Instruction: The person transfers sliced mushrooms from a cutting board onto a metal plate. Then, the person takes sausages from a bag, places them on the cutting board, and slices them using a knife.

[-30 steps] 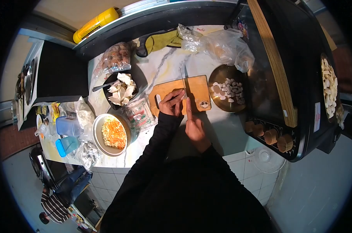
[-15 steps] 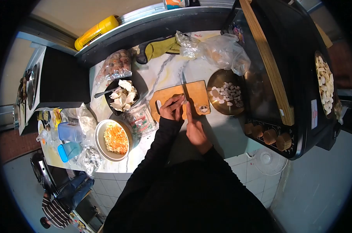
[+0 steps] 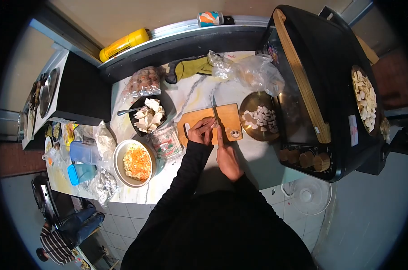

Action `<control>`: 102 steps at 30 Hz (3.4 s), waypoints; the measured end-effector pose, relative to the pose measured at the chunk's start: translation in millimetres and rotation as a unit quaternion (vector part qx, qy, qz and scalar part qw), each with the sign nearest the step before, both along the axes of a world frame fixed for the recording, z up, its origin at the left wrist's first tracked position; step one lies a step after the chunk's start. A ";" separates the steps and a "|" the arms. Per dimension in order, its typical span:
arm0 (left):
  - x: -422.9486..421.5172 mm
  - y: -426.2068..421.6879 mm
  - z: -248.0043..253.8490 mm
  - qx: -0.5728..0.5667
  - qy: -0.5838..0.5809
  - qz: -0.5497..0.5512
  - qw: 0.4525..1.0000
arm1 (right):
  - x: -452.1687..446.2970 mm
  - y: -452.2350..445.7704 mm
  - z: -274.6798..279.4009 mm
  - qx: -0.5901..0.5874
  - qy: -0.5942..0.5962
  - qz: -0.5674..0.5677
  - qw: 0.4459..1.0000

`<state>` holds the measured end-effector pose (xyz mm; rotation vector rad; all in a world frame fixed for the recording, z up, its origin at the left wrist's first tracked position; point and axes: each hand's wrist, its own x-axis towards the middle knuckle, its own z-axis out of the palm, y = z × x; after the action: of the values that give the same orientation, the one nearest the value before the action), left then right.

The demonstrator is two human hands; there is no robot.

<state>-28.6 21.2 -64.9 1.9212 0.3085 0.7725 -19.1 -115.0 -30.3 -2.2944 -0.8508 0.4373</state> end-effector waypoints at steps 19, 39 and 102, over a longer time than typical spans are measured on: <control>-2.4 4.1 -3.3 -0.005 0.007 -0.015 1.000 | -4.4 -23.5 13.4 0.028 0.049 -0.085 0.995; -6.0 0.7 -4.3 0.021 0.005 -0.025 0.999 | -6.7 -9.9 10.2 0.078 0.006 -0.024 0.997; -10.1 -0.4 -11.6 0.076 0.039 -0.023 0.996 | -15.2 2.9 4.3 -0.051 0.085 -0.029 0.995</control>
<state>-38.7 20.8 -76.5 2.0992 0.2592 0.7085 -34.3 -112.1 -26.0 -2.3287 -0.6914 0.6537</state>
